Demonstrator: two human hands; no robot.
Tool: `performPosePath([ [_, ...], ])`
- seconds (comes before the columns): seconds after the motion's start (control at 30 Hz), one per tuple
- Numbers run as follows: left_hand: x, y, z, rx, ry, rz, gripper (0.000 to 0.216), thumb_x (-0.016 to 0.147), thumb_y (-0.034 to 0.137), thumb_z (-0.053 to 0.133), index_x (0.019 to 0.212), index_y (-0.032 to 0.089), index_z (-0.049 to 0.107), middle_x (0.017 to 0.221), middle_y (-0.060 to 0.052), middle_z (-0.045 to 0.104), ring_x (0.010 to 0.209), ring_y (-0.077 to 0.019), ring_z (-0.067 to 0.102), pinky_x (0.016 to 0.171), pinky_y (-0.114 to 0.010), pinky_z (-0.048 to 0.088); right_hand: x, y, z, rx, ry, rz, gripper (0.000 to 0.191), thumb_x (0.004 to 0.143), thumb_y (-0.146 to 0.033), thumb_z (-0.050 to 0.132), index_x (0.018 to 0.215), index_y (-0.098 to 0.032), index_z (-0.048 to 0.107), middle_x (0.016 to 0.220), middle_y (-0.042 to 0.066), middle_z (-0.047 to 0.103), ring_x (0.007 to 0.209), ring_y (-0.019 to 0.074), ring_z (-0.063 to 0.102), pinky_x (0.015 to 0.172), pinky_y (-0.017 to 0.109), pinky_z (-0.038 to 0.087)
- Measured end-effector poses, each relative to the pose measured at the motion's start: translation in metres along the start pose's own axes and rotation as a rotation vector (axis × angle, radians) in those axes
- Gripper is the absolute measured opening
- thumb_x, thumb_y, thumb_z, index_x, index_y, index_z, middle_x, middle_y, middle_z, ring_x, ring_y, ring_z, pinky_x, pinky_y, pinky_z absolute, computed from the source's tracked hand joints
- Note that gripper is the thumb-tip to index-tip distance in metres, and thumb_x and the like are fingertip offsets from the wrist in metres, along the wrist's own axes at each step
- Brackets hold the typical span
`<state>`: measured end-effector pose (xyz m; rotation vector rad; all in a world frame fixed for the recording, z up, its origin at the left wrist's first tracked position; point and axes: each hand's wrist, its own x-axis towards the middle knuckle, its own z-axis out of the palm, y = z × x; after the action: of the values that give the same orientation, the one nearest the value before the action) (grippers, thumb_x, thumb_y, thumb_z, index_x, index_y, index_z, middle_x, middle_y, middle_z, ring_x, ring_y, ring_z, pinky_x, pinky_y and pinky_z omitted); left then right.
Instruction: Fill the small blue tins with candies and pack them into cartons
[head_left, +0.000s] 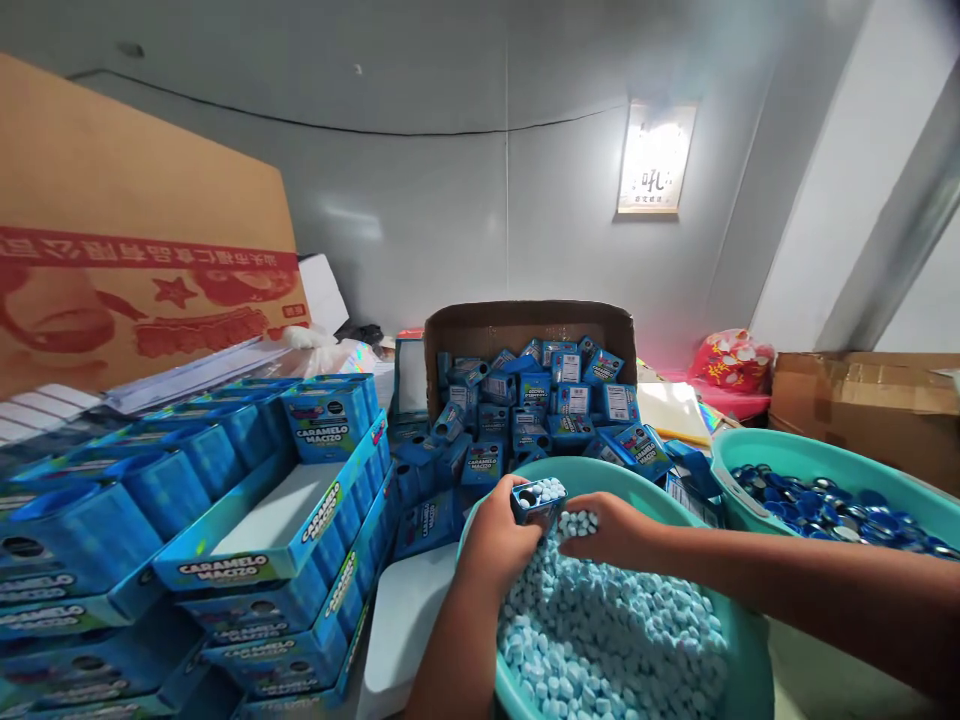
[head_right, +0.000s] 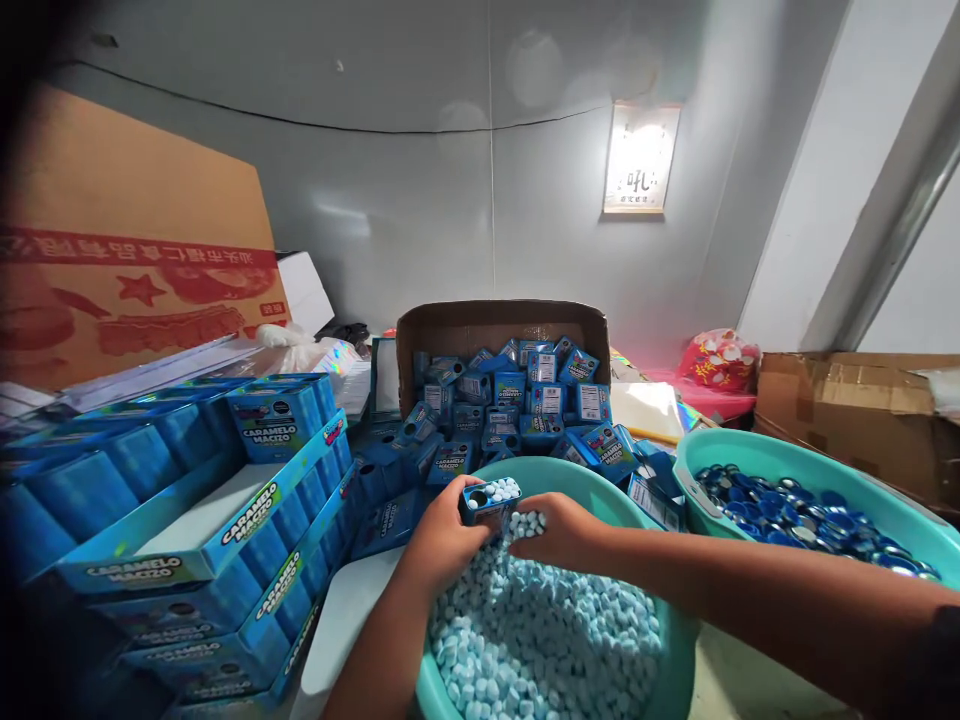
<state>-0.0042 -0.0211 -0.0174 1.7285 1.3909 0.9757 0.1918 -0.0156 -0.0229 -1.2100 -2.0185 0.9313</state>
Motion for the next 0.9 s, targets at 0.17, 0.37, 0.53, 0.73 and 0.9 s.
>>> performPosePath([
  [0.17, 0.002, -0.001, 0.001, 0.02, -0.014, -0.025, 0.038, 0.069, 0.019, 0.067, 0.105, 0.025, 0.059, 0.091, 0.001, 0.07, 0.086, -0.0175, 0.065, 0.074, -0.025, 0.044, 0.006, -0.042, -0.014, 0.382, 0.026, 0.168, 0.021, 0.071, -0.035, 0.074, 0.076, -0.018, 0.063, 0.053, -0.005, 0.054, 0.041, 0.0074, 0.042, 0.037, 0.018, 0.028],
  [0.37, -0.005, 0.012, -0.002, 0.026, -0.075, 0.024, 0.031, 0.066, 0.016, 0.066, 0.096, 0.024, 0.062, 0.084, 0.005, 0.069, 0.077, -0.0145, 0.062, 0.067, -0.023, 0.041, 0.04, -0.077, -0.004, 0.834, 0.125, 0.062, 0.024, 0.074, -0.035, 0.072, 0.077, -0.019, 0.054, 0.06, -0.005, 0.055, 0.043, 0.0059, 0.043, 0.039, 0.017, 0.029],
  [0.53, -0.009, 0.014, -0.003, 0.068, -0.06, 0.062, 0.039, 0.064, 0.02, 0.07, 0.101, 0.027, 0.064, 0.09, 0.005, 0.07, 0.081, -0.0157, 0.062, 0.065, -0.023, 0.041, 0.057, -0.07, 0.014, 0.866, 0.199, -0.039, 0.026, 0.073, -0.035, 0.075, 0.079, -0.019, 0.056, 0.061, -0.004, 0.057, 0.045, 0.0084, 0.048, 0.042, 0.02, 0.035],
  [0.73, -0.004, 0.012, -0.004, 0.046, -0.091, 0.054, 0.041, 0.062, 0.017, 0.07, 0.102, 0.024, 0.064, 0.092, 0.003, 0.071, 0.083, -0.0185, 0.064, 0.065, -0.024, 0.042, 0.054, -0.061, 0.021, 0.867, 0.22, -0.073, 0.022, 0.076, -0.032, 0.073, 0.078, -0.019, 0.056, 0.059, -0.004, 0.057, 0.048, 0.0102, 0.051, 0.047, 0.021, 0.039],
  [0.9, -0.002, 0.011, -0.004, 0.031, -0.109, 0.052, 0.04, 0.062, 0.018, 0.07, 0.101, 0.022, 0.064, 0.09, 0.001, 0.071, 0.081, -0.0198, 0.064, 0.062, -0.025, 0.041, 0.053, -0.062, 0.02, 0.878, 0.193, -0.051, 0.021, 0.076, -0.031, 0.073, 0.076, -0.019, 0.056, 0.059, -0.003, 0.058, 0.052, 0.0123, 0.055, 0.052, 0.023, 0.042],
])
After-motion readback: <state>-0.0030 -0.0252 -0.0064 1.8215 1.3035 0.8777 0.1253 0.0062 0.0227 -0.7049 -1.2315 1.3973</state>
